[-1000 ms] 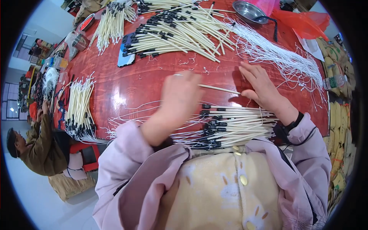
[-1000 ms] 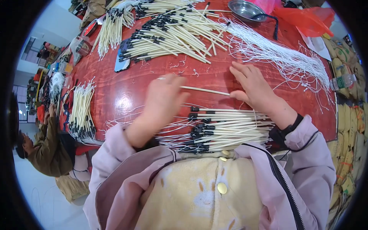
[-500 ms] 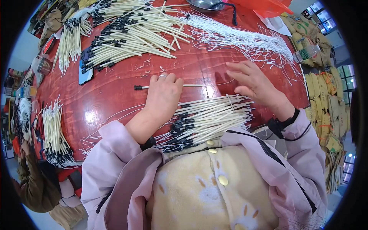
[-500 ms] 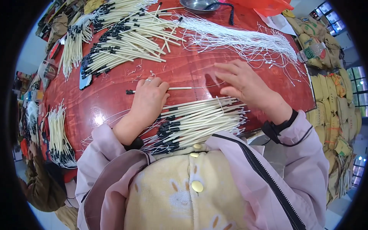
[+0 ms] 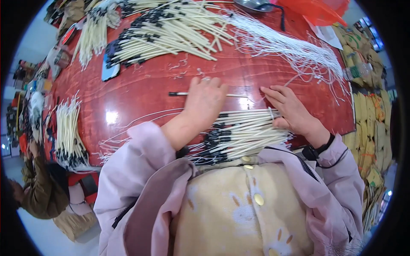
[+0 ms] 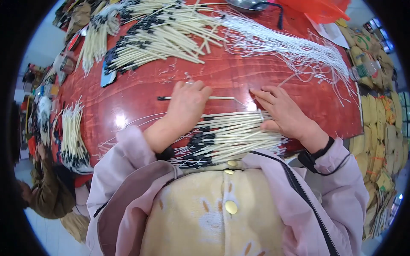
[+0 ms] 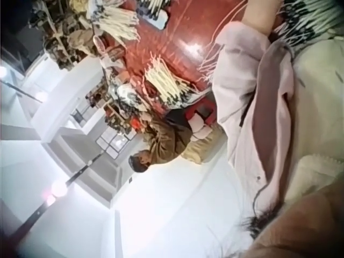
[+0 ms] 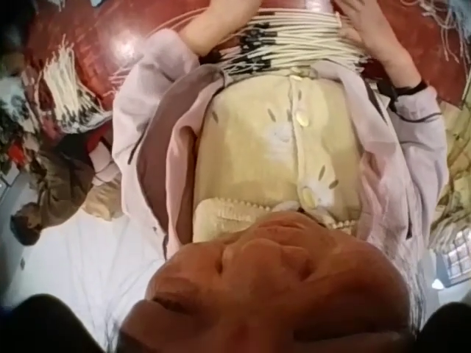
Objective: The person threads a white cord through a plastic tube by hand and repeats this process for several tubes. They then gather the completed assemblies into a bundle and place them on the table.
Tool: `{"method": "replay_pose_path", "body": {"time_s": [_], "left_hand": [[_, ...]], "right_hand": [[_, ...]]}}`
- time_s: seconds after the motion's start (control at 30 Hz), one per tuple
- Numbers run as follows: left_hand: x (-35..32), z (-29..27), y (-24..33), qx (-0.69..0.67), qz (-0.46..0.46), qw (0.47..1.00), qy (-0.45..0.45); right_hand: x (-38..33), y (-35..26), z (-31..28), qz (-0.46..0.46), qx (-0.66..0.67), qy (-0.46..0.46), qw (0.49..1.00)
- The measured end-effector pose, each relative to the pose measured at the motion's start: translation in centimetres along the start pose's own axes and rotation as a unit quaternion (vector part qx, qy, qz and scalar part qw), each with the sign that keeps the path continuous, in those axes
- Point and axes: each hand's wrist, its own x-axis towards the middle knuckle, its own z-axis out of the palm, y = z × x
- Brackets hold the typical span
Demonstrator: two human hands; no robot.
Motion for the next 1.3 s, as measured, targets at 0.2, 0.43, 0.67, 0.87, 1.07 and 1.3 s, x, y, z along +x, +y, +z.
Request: {"method": "replay_pose_path", "body": {"time_s": [0.2,0.43,0.67,0.87,1.07,1.3], "left_hand": [[1.3,1.2,2.3,-0.019,0.026,0.998,0.048],[-2.3,-0.7,-0.1,-0.043,-0.009,0.994,0.096],[-0.1,0.4,0.6,-0.069,0.038,0.994,0.07],[0.9,1.5,0.2,-0.035,0.026,0.997,0.064],[0.8,1.4,-0.5,-0.02,0.013,0.998,0.059],[0.6,1.4,-0.5,-0.027,0.011,0.997,0.067]], "right_hand": [[2.8,-1.1,1.5,-0.041,-0.01,0.032,0.999],[2.7,1.0,0.8,-0.005,-0.02,0.143,0.99],[2.9,-1.1,-0.4,-0.022,0.033,0.102,0.994],[0.2,0.0,-0.3,-0.019,0.039,0.099,0.994],[0.6,0.4,0.2,-0.009,0.042,0.113,0.993],[1.5,0.7,1.1,-0.034,0.023,0.068,0.997]]}}
